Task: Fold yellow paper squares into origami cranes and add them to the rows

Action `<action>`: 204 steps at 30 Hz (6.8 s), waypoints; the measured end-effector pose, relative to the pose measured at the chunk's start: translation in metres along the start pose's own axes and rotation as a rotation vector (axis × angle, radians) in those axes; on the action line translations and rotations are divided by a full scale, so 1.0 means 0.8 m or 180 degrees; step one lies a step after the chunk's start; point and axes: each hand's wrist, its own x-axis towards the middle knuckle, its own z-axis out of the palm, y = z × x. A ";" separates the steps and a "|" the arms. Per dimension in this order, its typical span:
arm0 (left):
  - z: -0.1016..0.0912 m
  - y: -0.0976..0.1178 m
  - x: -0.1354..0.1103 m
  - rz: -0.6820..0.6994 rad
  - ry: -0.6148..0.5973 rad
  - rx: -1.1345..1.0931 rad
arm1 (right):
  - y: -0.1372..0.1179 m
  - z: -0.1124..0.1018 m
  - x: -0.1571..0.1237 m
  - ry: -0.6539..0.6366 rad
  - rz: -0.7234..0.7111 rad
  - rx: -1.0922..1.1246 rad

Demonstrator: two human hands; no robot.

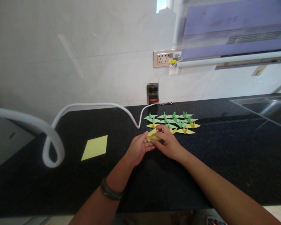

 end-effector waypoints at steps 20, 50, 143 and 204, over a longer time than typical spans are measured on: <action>0.001 0.002 0.002 0.0346 -0.0032 -0.0342 | -0.008 -0.006 -0.002 -0.0635 -0.0391 -0.0649; -0.001 -0.012 0.003 0.0504 0.0015 0.1106 | 0.004 0.011 0.000 0.0082 0.0944 0.0143; -0.004 -0.007 0.003 0.0961 0.0767 0.0725 | -0.002 0.008 -0.005 -0.0219 0.0887 0.0386; 0.003 -0.014 0.000 0.0405 0.0706 0.1899 | 0.008 0.010 0.001 -0.0015 0.1820 0.1412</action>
